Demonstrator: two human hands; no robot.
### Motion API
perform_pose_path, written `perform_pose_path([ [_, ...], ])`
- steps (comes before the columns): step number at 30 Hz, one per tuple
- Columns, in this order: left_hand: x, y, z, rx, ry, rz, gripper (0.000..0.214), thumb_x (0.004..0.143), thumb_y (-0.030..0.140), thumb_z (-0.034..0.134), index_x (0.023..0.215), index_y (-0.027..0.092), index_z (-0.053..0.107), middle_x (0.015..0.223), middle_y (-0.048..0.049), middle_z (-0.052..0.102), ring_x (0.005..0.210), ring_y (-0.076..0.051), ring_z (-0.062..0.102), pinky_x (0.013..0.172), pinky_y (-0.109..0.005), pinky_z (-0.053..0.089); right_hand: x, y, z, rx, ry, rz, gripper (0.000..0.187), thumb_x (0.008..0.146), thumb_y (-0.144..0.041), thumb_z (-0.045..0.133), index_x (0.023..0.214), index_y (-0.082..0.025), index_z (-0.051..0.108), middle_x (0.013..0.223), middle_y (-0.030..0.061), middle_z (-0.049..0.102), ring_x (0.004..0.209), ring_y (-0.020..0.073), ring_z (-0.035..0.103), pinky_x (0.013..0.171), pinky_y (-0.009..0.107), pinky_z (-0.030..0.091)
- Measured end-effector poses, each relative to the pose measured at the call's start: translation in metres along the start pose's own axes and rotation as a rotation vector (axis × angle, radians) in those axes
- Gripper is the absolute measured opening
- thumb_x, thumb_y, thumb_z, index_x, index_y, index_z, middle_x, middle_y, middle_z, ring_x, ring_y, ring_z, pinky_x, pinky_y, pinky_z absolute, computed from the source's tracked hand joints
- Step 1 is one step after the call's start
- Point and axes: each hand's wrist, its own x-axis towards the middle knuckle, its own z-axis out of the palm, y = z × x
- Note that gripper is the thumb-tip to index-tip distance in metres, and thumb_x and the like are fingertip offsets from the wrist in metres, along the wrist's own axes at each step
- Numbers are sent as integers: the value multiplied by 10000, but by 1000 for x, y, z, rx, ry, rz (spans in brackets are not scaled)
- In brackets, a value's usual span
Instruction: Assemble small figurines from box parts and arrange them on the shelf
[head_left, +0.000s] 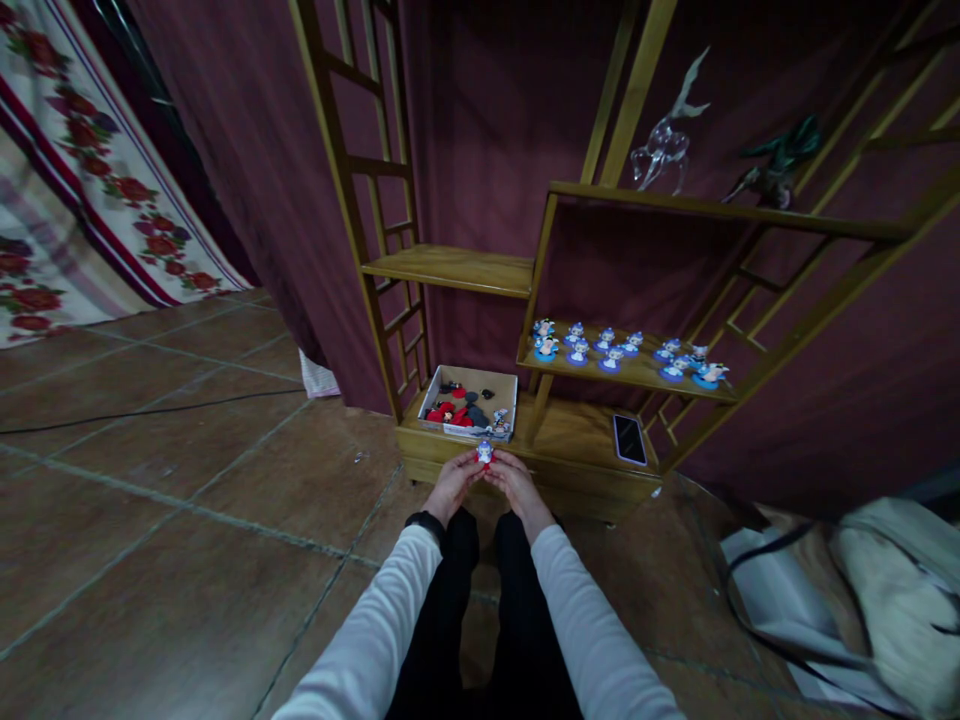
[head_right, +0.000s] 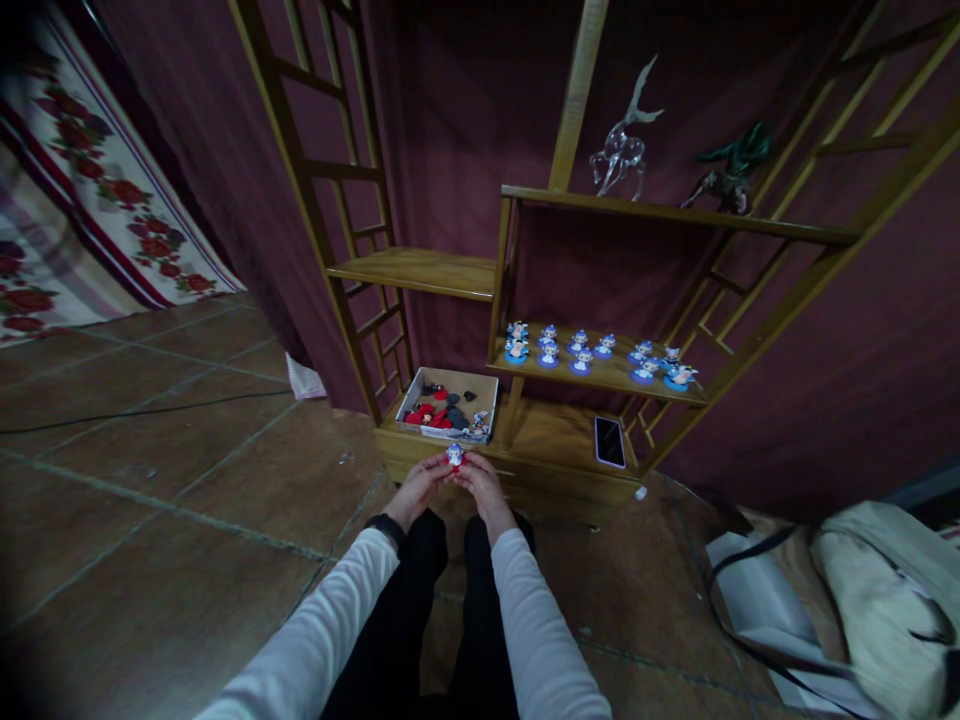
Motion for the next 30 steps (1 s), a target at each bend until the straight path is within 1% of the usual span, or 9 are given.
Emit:
perform_pose_path([
  [4, 1, -1, 0, -1, -8, 15, 356, 560, 69, 732, 903, 94, 642, 810, -92, 683, 683, -129, 630, 664, -224, 476, 0, 1, -1, -7, 10, 0, 397, 539, -198, 681, 925, -165, 593, 804, 33, 681, 710, 146, 631, 703, 274, 488],
  [10, 0, -1, 0, -19, 25, 1, 250, 641, 66, 665, 887, 101, 638, 799, -88, 684, 683, -128, 635, 670, -224, 494, 1, 2, -2, -31, 31, -3, 377, 550, -214, 664, 918, -167, 596, 752, 24, 681, 673, 139, 629, 676, 265, 484],
  [14, 0, -1, -1, -25, 45, -10, 210, 661, 67, 647, 867, 101, 633, 770, -86, 682, 667, -129, 636, 658, -226, 503, 2, 2, -1, -39, 46, 11, 362, 546, -208, 661, 901, -167, 605, 726, 23, 680, 648, 139, 627, 652, 262, 483],
  [24, -1, -2, -1, -4, 57, 9, 217, 653, 93, 666, 864, 110, 620, 784, -86, 671, 693, -139, 637, 699, -263, 505, 1, 1, 1, -28, 85, -4, 302, 561, -212, 656, 858, -168, 620, 686, 18, 672, 592, 114, 604, 601, 240, 479],
  [30, 0, -3, -2, 0, 53, 15, 241, 639, 84, 675, 876, 104, 636, 801, -94, 676, 702, -136, 633, 698, -254, 496, 2, 1, 1, -40, 92, 5, 305, 558, -210, 658, 859, -171, 622, 686, 18, 670, 587, 112, 601, 587, 233, 476],
])
